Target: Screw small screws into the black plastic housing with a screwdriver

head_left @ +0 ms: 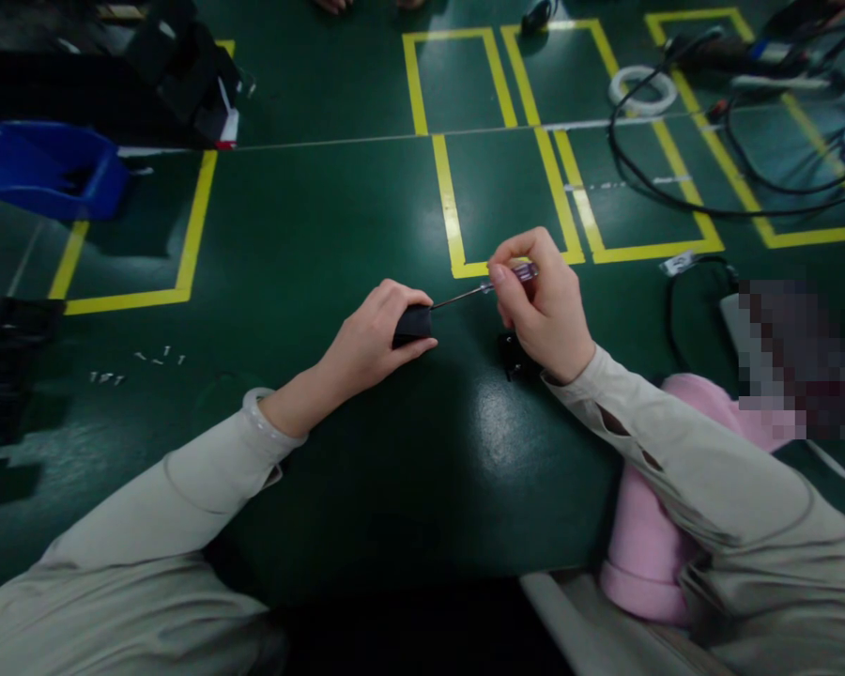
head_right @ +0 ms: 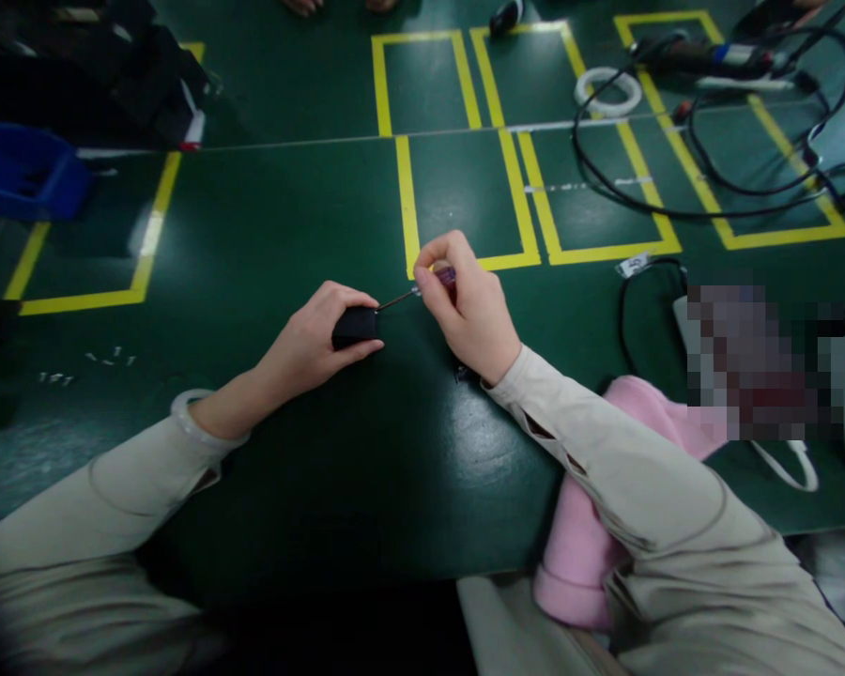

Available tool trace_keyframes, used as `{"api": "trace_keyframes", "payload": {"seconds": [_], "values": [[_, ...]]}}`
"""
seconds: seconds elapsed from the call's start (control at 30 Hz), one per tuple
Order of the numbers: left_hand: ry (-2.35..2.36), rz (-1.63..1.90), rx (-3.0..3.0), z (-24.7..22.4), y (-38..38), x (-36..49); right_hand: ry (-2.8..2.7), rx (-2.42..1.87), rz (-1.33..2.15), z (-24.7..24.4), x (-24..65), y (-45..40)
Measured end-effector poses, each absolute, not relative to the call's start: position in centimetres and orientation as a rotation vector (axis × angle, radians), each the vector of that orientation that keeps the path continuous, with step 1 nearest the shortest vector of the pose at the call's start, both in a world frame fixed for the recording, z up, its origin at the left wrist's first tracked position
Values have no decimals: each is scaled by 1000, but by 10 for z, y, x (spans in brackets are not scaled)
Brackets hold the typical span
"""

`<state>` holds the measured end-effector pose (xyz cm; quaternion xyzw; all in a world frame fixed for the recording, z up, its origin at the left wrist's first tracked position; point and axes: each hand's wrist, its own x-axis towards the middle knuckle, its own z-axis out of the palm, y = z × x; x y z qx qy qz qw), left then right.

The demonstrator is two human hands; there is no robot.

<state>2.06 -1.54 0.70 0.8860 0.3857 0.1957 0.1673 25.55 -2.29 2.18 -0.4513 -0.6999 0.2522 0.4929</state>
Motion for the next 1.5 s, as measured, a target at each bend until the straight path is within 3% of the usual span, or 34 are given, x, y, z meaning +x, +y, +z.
{"api": "trace_keyframes", "payload": {"seconds": [1.5], "values": [[1112, 540, 2479, 7, -16, 21, -1713, -1112, 598, 22, 256, -23]]}}
